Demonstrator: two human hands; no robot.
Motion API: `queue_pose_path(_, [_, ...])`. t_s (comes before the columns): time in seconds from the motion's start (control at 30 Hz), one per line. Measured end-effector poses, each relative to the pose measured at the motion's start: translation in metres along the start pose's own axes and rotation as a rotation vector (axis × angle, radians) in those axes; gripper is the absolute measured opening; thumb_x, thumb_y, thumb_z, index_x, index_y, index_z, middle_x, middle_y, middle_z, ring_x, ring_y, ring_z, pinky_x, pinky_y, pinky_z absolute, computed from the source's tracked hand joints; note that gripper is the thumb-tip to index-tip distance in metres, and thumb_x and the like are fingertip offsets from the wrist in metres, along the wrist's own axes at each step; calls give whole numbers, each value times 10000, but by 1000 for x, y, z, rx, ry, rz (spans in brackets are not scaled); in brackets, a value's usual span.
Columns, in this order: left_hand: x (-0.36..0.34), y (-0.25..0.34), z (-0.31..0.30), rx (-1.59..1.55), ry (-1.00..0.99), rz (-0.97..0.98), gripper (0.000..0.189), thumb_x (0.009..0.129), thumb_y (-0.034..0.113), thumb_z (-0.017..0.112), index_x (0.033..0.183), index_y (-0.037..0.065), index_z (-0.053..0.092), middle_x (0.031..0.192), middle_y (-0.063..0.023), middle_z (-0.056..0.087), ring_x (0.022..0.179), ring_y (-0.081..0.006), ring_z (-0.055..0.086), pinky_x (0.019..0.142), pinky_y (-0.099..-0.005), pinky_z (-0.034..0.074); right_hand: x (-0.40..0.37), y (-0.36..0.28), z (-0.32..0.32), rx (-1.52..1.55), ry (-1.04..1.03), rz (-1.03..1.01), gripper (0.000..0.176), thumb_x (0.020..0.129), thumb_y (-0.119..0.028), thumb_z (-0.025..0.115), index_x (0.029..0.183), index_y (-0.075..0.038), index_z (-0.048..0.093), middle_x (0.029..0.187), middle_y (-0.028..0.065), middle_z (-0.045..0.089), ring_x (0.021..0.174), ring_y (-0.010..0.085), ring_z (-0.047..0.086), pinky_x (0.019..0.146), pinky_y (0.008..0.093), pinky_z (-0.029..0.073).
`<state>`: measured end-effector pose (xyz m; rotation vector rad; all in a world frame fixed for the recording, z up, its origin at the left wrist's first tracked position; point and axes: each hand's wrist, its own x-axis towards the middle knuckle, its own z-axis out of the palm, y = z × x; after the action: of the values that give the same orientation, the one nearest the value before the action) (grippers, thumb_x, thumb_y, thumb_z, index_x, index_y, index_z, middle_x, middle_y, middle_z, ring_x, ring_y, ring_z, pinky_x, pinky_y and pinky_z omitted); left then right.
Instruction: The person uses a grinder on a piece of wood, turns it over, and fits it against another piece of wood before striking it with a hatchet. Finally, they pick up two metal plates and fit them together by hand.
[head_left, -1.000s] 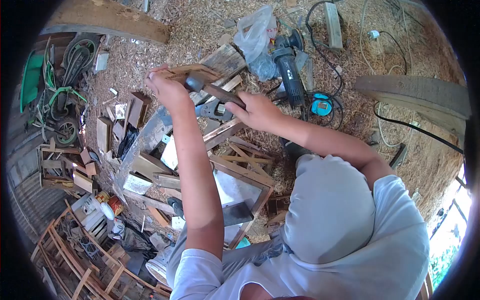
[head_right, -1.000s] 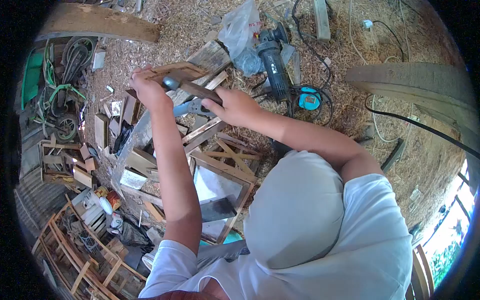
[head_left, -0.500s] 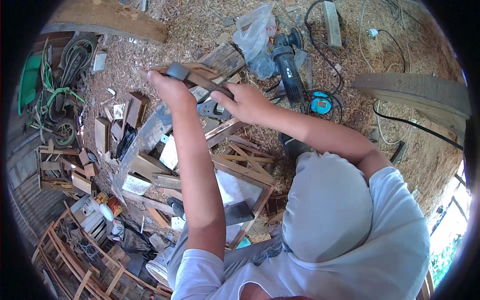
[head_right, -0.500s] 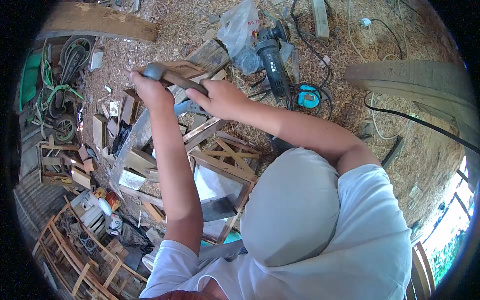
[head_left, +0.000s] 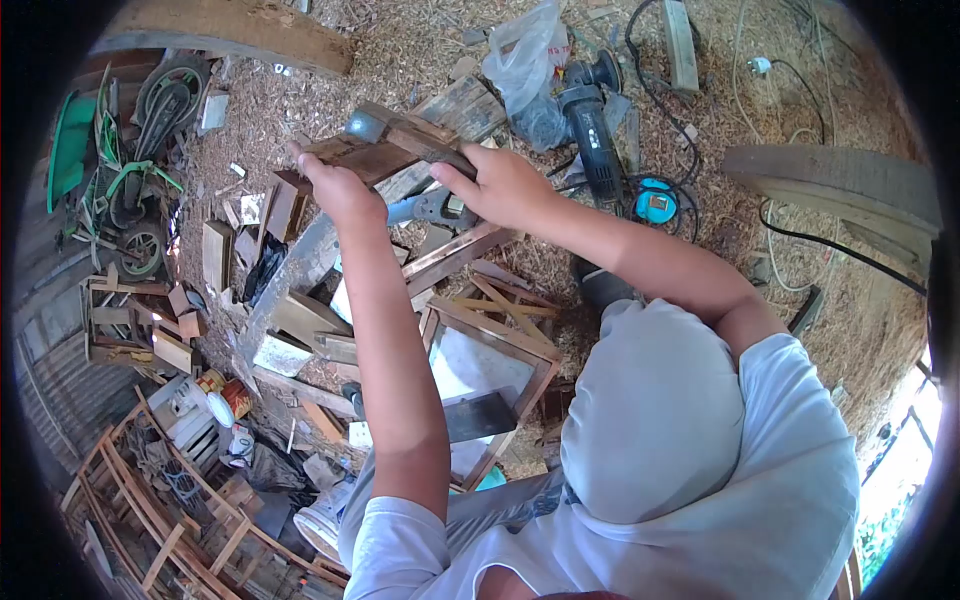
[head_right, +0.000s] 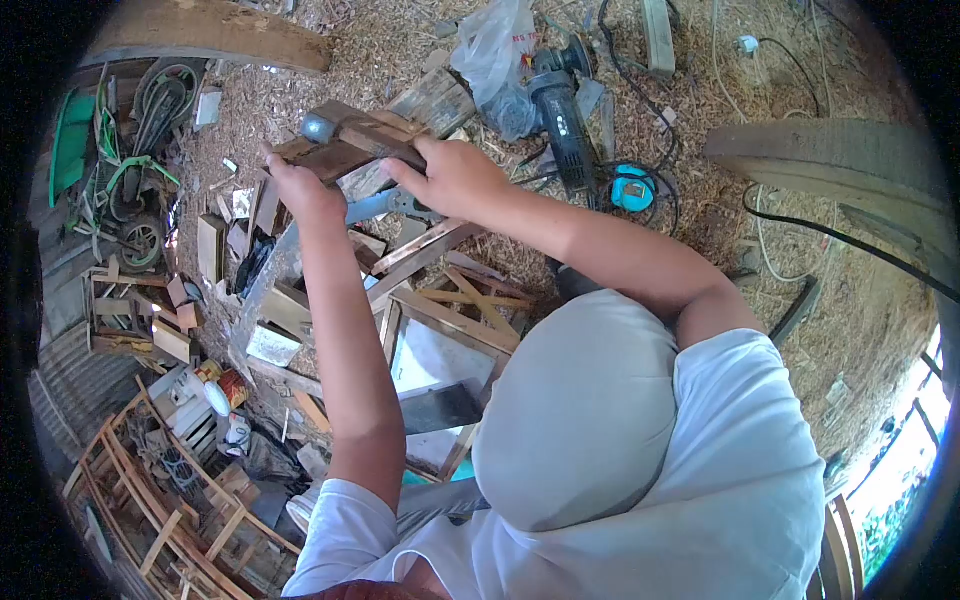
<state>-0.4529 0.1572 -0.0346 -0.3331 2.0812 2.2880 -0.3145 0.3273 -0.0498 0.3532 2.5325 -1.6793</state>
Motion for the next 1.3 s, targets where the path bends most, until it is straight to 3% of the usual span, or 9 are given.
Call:
queue_pose_path(0.03, [0, 3, 4, -26, -41, -40, 580, 1123, 382, 227, 1681, 239, 164, 1701, -126, 223, 1522, -318, 310, 1245, -439, 280, 2, 2, 0, -8, 1, -4, 592, 1012, -590, 559, 971, -11, 673, 730, 206, 677, 714, 417, 689, 667, 494, 534])
queue_pose_path(0.4, [4, 8, 39, -202, -71, -75, 598, 1109, 352, 258, 1683, 220, 153, 1675, -112, 267, 1464, -298, 382, 1218, -448, 309, 3, -2, 3, -35, -31, -103, 596, 1034, -574, 523, 971, -3, 682, 732, 204, 679, 721, 399, 697, 679, 488, 535])
queue_pose_path(0.63, [-14, 21, 57, -14, -39, 13, 594, 1110, 348, 241, 1675, 182, 168, 1677, -169, 248, 1491, -319, 352, 1229, -448, 296, 16, 38, -4, -92, -101, 112, 681, 1007, -631, 510, 871, 7, 704, 752, 231, 689, 770, 432, 701, 730, 514, 545])
queue_pose_path(0.73, [-4, 14, 56, -5, -43, 27, 598, 1090, 387, 280, 1671, 277, 187, 1633, -145, 330, 1410, -360, 449, 1159, -509, 391, 2, 12, -14, -56, -50, 19, 653, 1009, -612, 518, 894, 3, 707, 780, 234, 700, 784, 432, 706, 745, 516, 552])
queue_pose_path(0.83, [-4, 11, 44, 49, -26, 44, 593, 1095, 381, 274, 1669, 251, 206, 1619, -161, 346, 1407, -346, 453, 1158, -487, 396, 2, 31, -5, -49, -71, -50, 649, 1022, -614, 498, 947, 3, 685, 820, 237, 694, 800, 433, 691, 735, 513, 526])
queue_pose_path(0.97, [-1, 13, 44, 71, -7, 83, 584, 1102, 382, 288, 1664, 231, 232, 1602, -162, 371, 1385, -335, 471, 1150, -472, 405, 19, 19, -17, -127, -216, 127, 639, 1023, -606, 497, 947, -2, 688, 801, 232, 692, 781, 421, 694, 721, 510, 523])
queue_pose_path(1.03, [-6, 20, 46, 22, -10, 60, 590, 1090, 282, 224, 1655, 116, 232, 1635, -179, 314, 1459, -327, 383, 1218, -434, 312, 11, 12, -10, -137, -123, 100, 650, 1022, -615, 494, 946, 3, 681, 772, 233, 685, 761, 423, 690, 712, 505, 523])
queue_pose_path(1.17, [-18, 20, 50, -33, 9, -22, 589, 1093, 297, 235, 1651, 111, 245, 1642, -177, 306, 1472, -322, 368, 1234, -430, 290, -6, 10, -15, -64, -121, -17, 618, 1023, -590, 520, 946, 2, 681, 755, 230, 683, 763, 435, 686, 715, 503, 526])
queue_pose_path(1.3, [-6, 14, 43, 48, 10, 100, 573, 1099, 306, 231, 1630, 100, 299, 1635, -160, 328, 1477, -302, 361, 1232, -435, 290, 16, 41, -10, -140, -126, 17, 625, 1020, -585, 501, 935, 1, 700, 804, 218, 709, 799, 433, 701, 749, 517, 548])
